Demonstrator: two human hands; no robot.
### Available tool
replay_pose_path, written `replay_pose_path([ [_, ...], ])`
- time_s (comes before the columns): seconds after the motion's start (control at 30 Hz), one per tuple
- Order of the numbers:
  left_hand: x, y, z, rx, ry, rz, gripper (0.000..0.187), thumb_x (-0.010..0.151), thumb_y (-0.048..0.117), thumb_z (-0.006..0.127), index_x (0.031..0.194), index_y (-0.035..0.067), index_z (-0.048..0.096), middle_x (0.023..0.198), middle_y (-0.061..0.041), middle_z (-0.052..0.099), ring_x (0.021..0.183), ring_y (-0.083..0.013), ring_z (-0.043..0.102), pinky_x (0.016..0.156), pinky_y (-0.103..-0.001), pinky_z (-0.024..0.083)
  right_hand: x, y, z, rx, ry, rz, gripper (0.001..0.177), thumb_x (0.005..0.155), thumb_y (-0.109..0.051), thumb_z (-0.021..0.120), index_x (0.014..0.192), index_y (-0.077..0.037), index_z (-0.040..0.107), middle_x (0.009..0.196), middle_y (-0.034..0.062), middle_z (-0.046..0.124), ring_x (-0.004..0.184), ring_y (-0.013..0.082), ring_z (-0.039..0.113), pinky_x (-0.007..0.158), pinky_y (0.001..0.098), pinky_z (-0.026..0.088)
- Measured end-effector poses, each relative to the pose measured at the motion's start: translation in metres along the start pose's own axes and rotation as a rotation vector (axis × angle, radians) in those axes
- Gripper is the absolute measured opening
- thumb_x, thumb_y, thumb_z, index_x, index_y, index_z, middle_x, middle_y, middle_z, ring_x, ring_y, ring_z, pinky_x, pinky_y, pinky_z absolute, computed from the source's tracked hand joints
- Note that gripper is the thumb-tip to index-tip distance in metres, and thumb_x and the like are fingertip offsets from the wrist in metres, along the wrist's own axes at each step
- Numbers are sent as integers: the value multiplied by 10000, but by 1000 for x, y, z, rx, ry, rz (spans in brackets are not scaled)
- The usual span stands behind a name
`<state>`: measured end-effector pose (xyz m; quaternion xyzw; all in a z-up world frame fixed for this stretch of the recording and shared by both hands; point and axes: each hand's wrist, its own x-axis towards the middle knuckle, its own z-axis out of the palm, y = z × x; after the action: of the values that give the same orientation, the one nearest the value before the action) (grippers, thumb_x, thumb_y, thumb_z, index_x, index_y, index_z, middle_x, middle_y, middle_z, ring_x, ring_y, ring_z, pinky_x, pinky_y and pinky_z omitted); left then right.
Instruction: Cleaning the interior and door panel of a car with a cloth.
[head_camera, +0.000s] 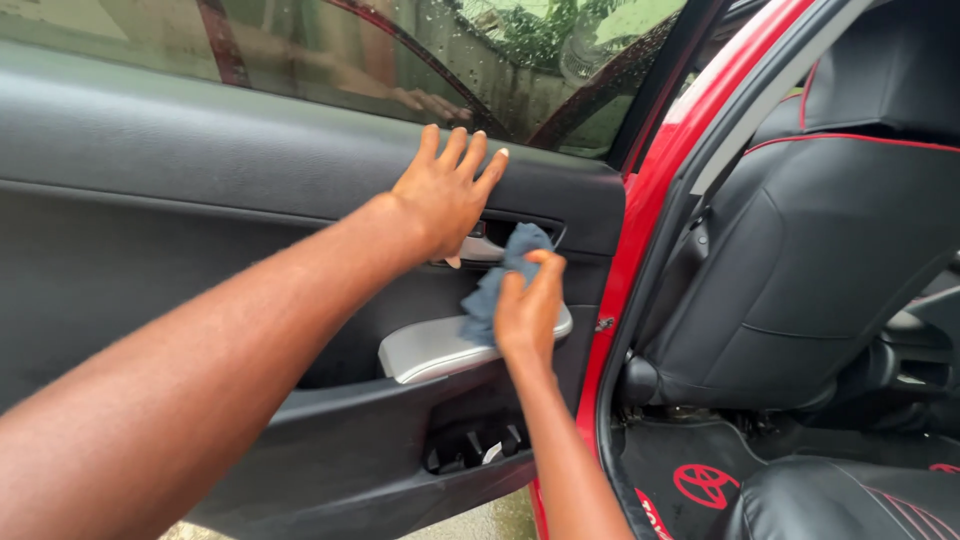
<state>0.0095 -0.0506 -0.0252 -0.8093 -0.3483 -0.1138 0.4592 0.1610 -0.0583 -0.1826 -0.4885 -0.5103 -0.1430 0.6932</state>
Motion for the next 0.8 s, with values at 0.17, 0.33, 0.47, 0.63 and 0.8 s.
replay_pose_path([
  [0.17, 2, 13, -7, 1, 13, -74, 1357, 621, 710, 838, 1597, 15, 202, 1564, -289, 306, 1440, -463, 276, 1108, -668, 224, 44, 88, -10, -207, 226, 19, 398, 929, -83, 605, 1292, 38, 497, 1259, 288, 560, 1193, 437, 549, 1054, 494, 411],
  [0.33, 16, 26, -2, -23, 55, -146, 1253, 687, 761, 745, 1559, 16, 238, 1527, -297, 327, 1423, -476, 273, 1080, -717, 210, 35, 60, -28, -161, 186, -83, 498, 1023, -103, 545, 1485, 46, 435, 1475, 318, 459, 1385, 450, 426, 1137, 482, 342],
  [0.47, 37, 31, 9, -26, 93, -110, 1189, 729, 736, 730, 1553, 1, 288, 1523, -267, 377, 1425, -427, 325, 1113, -679, 235, 60, 82, -24, -90, 96, -36, 475, 1079, -166, 454, 1531, -19, 459, 1583, 252, 436, 1511, 389, 372, 1222, 426, 301],
  [0.63, 68, 37, 9, -86, 108, -42, 1150, 748, 724, 731, 1539, 2, 310, 1533, -230, 387, 1404, -414, 370, 1087, -674, 289, 75, 69, -29, -137, 103, -150, 475, 1078, -162, 458, 1512, 32, 448, 1572, 300, 416, 1507, 437, 318, 1207, 452, 252],
  [0.8, 72, 49, 12, -46, 90, -76, 1082, 762, 637, 768, 1523, 14, 316, 1499, -223, 405, 1361, -432, 396, 1032, -706, 323, 85, 92, -29, -94, 140, -71, 454, 1078, -147, 432, 1509, -4, 455, 1529, 245, 509, 1465, 406, 439, 1219, 434, 319],
])
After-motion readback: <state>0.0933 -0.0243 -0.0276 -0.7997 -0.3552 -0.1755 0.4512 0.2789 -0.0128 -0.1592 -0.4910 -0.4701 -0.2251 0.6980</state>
